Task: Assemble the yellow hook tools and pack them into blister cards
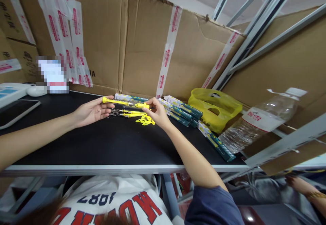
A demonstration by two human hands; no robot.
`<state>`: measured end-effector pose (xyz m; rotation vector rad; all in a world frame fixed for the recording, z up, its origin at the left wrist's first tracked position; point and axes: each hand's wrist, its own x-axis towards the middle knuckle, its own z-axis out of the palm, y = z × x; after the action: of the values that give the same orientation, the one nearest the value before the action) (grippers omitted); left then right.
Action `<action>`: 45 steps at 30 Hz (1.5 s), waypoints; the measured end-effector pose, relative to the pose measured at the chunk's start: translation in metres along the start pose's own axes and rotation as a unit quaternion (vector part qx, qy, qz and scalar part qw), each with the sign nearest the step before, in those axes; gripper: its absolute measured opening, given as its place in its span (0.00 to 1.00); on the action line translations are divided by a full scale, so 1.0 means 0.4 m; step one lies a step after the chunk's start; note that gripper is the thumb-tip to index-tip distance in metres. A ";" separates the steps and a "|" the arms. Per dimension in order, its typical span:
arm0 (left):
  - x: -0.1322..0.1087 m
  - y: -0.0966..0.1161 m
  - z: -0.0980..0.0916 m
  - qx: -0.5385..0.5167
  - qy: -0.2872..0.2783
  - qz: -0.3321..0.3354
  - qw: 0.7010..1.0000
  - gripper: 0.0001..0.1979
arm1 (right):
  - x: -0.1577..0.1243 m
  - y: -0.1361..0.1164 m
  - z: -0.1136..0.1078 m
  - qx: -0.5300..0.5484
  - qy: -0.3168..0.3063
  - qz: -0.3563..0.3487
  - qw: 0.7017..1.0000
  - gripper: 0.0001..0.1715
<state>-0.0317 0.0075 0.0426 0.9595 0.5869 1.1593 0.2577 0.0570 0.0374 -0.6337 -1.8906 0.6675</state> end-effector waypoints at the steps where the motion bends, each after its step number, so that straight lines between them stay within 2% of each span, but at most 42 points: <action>1: -0.001 0.000 0.003 0.000 0.004 -0.001 1.000 0.17 | 0.000 -0.002 0.001 0.005 -0.002 -0.001 1.000 0.21; 7: -0.005 0.002 0.008 0.003 0.006 -0.003 1.000 0.17 | -0.001 -0.014 0.009 0.044 -0.034 0.004 0.998 0.20; 12: -0.003 0.005 0.010 -0.004 0.017 -0.006 1.000 0.18 | -0.003 -0.020 0.012 0.067 -0.052 0.037 0.996 0.24; 20: -0.002 0.002 0.006 0.000 0.002 -0.004 1.000 0.17 | 0.002 -0.005 -0.001 0.000 0.014 -0.002 1.000 0.21; 25: 0.000 0.001 0.004 -0.001 0.004 -0.005 1.000 0.17 | 0.000 -0.002 0.003 -0.008 0.005 0.002 1.000 0.22; 36: 0.003 -0.005 -0.012 -0.008 -0.007 -0.005 1.000 0.16 | -0.007 -0.028 0.022 0.064 -0.045 0.045 0.996 0.24; 40: 0.002 -0.003 -0.004 -0.008 0.003 -0.007 1.000 0.17 | -0.004 -0.020 0.014 0.049 -0.023 0.042 0.998 0.24; 45: 0.002 -0.002 0.001 -0.003 -0.002 -0.007 1.000 0.17 | -0.002 -0.006 0.004 -0.004 0.011 -0.003 1.000 0.21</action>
<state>-0.0307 0.0078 0.0423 0.9505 0.5853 1.1454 0.2561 0.0546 0.0379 -0.6389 -1.8744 0.6466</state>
